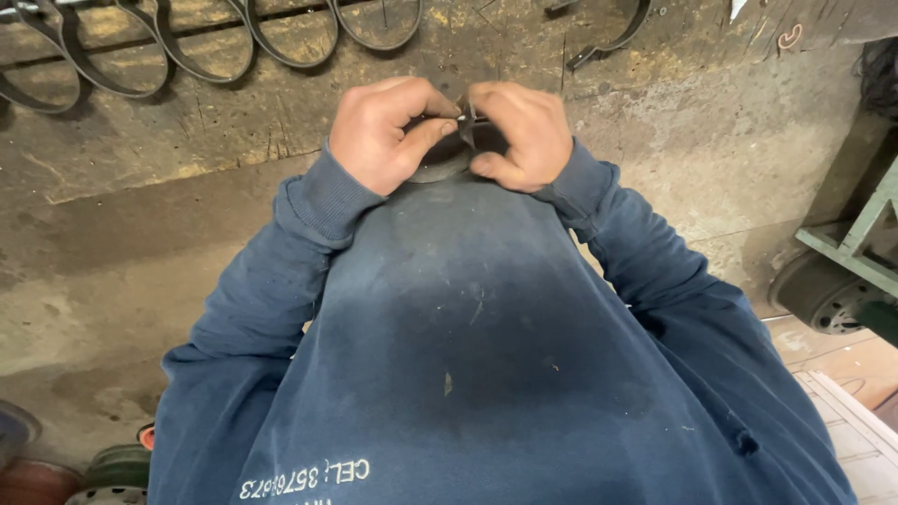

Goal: The person assembles metal pipe clamp brackets at a workbench. They pick up a clamp bracket, insert a bolt through its mounting holes, thread a nut onto the bolt by hand, and place the assembled clamp onto a rod with the other finished clamps, repeating this for successive brackets.

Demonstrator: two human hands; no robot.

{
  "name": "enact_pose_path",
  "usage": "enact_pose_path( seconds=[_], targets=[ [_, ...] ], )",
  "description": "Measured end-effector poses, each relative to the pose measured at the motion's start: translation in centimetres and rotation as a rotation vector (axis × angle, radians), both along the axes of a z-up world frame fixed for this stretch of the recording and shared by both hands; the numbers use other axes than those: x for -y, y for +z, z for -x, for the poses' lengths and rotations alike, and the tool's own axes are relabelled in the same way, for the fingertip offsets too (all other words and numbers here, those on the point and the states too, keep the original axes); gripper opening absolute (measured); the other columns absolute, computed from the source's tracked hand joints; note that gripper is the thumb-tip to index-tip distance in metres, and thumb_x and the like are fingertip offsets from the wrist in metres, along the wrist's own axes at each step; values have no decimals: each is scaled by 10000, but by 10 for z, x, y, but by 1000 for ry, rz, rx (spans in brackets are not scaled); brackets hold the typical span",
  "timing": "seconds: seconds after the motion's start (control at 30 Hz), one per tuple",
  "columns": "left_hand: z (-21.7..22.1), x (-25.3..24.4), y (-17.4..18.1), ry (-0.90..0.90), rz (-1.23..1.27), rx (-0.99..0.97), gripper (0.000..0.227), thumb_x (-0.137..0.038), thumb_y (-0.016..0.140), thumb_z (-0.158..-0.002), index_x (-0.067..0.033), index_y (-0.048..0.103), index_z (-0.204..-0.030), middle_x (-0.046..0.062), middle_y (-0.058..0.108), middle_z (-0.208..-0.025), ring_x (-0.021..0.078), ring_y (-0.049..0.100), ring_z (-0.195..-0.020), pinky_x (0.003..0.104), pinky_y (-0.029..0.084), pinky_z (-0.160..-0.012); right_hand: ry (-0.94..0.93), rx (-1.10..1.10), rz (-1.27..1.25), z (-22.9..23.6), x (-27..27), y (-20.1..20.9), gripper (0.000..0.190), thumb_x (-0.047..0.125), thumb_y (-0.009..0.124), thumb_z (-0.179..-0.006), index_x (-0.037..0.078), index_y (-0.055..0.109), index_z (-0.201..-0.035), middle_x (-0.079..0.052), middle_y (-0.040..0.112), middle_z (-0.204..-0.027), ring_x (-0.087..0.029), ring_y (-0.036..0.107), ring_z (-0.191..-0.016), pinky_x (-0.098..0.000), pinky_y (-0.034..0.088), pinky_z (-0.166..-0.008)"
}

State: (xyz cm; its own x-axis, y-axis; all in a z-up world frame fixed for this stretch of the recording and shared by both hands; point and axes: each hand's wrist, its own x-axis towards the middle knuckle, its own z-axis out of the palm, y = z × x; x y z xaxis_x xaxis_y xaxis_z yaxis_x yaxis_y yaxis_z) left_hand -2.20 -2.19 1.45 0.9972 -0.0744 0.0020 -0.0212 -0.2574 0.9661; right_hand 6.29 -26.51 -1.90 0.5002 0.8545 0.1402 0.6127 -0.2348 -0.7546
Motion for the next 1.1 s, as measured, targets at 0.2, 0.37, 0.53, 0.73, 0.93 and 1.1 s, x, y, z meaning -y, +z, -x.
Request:
enact_pose_path(
  seconds=[0.2, 0.37, 0.53, 0.73, 0.93, 1.1],
  targets=[
    [1, -2, -1, 13, 19, -10, 78, -44, 764, -953, -18, 732, -1018, 123, 734, -937, 238, 743, -832, 334, 578, -716, 23, -13, -16, -3, -6, 7, 691, 653, 615, -1015, -15, 612, -1190, -198, 686, -1280, -383, 717, -1105, -442, 595, -940],
    [3, -3, -1, 31, 1, -8, 90, -40, 770, -939, -3, 725, -1008, 134, 724, -919, 256, 727, -814, 347, 558, -696, -34, -35, -86, -1, -11, 13, 671, 590, 705, -972, -29, 621, -1217, -205, 688, -1254, -377, 725, -1112, -432, 599, -961],
    [3, -5, -5, 34, 7, -1, 84, -41, 766, -942, -13, 722, -1007, 124, 720, -911, 253, 725, -810, 350, 553, -688, 65, 39, 40, -5, -13, 15, 638, 500, 826, -908, -30, 632, -1204, -202, 700, -1227, -392, 713, -1059, -436, 586, -923],
    [1, -6, -9, 53, 1, 1, 96, -66, 774, -934, -6, 716, -981, 135, 700, -872, 280, 704, -793, 375, 524, -668, 44, 26, 70, -1, -16, 13, 610, 406, 874, -881, 6, 586, -1240, -198, 711, -1158, -379, 724, -1019, -423, 587, -893],
    [8, -18, -11, 86, 44, 30, 226, -93, 733, -1000, -37, 668, -1209, 124, 692, -1117, 260, 719, -979, 344, 566, -833, -225, -665, 7, 20, -19, -17, 482, 109, 794, -998, -22, 488, -1347, -133, 711, -1115, -166, 700, -1018, -321, 593, -897],
    [40, -33, -49, 171, 593, -113, 399, -178, 676, -1071, -30, 525, -1410, 61, 611, -1325, 151, 639, -1134, 287, 557, -981, -303, -925, -137, 21, -15, -28, 405, 24, 691, -1055, -7, 440, -1371, -132, 701, -1176, -156, 673, -1078, -316, 578, -972]
  ],
)
